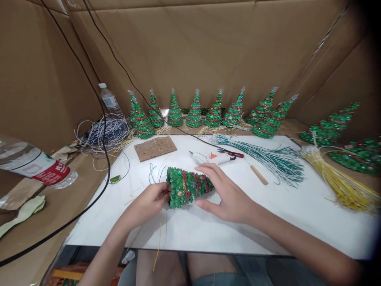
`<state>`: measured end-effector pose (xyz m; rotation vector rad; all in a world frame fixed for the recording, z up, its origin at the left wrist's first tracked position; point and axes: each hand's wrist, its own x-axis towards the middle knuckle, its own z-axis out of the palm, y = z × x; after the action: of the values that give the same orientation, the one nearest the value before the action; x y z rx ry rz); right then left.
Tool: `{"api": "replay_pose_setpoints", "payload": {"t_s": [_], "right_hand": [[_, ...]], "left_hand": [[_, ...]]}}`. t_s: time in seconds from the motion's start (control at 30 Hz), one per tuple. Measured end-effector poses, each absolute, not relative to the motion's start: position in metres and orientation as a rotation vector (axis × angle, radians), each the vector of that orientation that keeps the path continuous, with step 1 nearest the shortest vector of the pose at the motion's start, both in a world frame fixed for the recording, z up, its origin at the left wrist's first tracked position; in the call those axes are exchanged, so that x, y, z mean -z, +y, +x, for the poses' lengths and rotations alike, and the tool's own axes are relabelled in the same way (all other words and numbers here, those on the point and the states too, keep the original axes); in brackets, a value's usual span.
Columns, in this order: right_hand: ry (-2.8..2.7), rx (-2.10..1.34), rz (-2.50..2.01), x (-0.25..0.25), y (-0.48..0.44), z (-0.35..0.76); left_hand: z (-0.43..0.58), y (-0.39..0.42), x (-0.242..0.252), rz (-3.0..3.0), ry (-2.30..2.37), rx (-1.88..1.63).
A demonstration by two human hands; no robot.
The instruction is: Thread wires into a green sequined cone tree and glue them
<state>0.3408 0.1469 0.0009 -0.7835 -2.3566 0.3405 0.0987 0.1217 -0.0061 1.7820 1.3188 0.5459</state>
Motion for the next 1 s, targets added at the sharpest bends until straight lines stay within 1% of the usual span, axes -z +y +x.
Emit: {"api": "replay_pose_setpoints", "payload": {"t_s": [0.17, 0.37, 0.53, 0.83, 1.0], "right_hand": [[-2.451, -0.475, -0.681, 0.003, 0.167, 0.336], [-2.492, -0.528, -0.643, 0.011, 0.177, 0.324], [-2.456, -0.660, -0.618, 0.012, 0.176, 0.322], [-2.323, -0.686, -0.759, 0.022, 0.173, 0.319], [-2.309, -0.673, -0.765, 0.025, 0.173, 0.318]], "left_hand": [[0.099, 0.125, -0.004, 1.949, 1.361, -0.482], [0.098, 0.131, -0.011, 1.792, 1.292, -0.427], [0.096, 0.139, -0.002, 1.739, 1.310, -0.498], [0.096, 0.146, 0.011, 1.657, 1.365, -0.600], [0.100, 0.142, 0.017, 1.622, 1.404, -0.659]]}}
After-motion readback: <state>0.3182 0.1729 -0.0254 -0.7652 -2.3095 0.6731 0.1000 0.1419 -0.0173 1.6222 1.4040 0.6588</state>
